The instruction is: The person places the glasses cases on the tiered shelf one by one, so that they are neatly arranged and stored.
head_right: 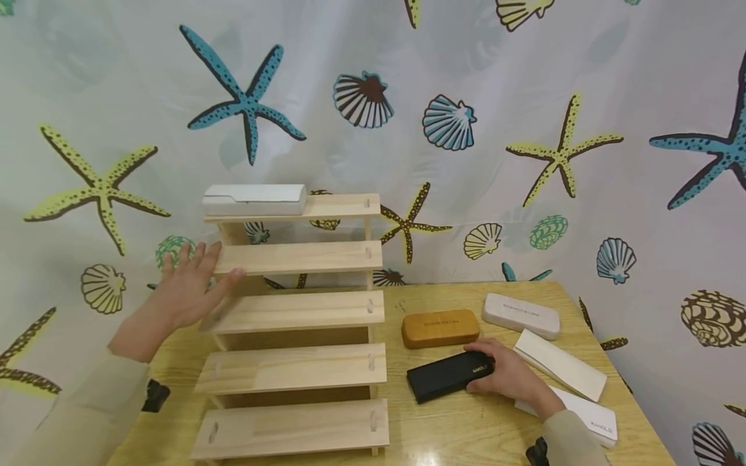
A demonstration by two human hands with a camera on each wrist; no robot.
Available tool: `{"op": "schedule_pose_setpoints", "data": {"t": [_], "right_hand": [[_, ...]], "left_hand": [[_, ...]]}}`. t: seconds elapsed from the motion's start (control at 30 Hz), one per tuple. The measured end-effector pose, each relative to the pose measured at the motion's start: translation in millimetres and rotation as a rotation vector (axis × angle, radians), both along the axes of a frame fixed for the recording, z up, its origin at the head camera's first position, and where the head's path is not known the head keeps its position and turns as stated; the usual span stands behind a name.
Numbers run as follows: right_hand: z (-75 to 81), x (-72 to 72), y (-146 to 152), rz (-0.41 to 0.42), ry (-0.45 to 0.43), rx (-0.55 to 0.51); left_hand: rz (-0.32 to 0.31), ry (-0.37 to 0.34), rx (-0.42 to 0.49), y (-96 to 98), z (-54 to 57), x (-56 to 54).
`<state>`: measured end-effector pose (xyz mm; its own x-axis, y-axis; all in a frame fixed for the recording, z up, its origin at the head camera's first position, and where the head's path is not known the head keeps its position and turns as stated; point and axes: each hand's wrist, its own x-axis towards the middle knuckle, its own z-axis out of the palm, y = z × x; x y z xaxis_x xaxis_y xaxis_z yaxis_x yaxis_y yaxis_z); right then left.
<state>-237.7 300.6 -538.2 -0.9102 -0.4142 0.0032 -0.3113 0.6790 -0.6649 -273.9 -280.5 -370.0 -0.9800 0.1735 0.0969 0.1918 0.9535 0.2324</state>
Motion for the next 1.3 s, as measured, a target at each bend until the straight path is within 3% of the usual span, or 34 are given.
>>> {"op": "schedule_pose_setpoints", "data": {"t": [0.4,0.63,0.83,1.13,1.3], "right_hand": [[2.2,1.2,-3.6,0.002,-0.013,0.060],[5.2,-0.7,-2.7,0.002,-0.006,0.032],[7.5,-0.9,-1.4,-0.043,-0.069,-0.009],[24.5,-2.6,3.9,-0.088,-0.136,-0.085],[45.4,-4.8,6.5,-0.101,-0.133,-0.115]], "left_hand": [[-0.004,0.005,0.003,0.4,0.3,0.5],[-0.008,0.016,0.002,0.4,2.0,0.8],[-0.003,0.010,0.003,0.0,0.3,0.9],[-0.006,0.013,-0.004,1.3,1.8,2.8],[-0.004,0.014,-0.005,1.1,1.6,2.8]]}}
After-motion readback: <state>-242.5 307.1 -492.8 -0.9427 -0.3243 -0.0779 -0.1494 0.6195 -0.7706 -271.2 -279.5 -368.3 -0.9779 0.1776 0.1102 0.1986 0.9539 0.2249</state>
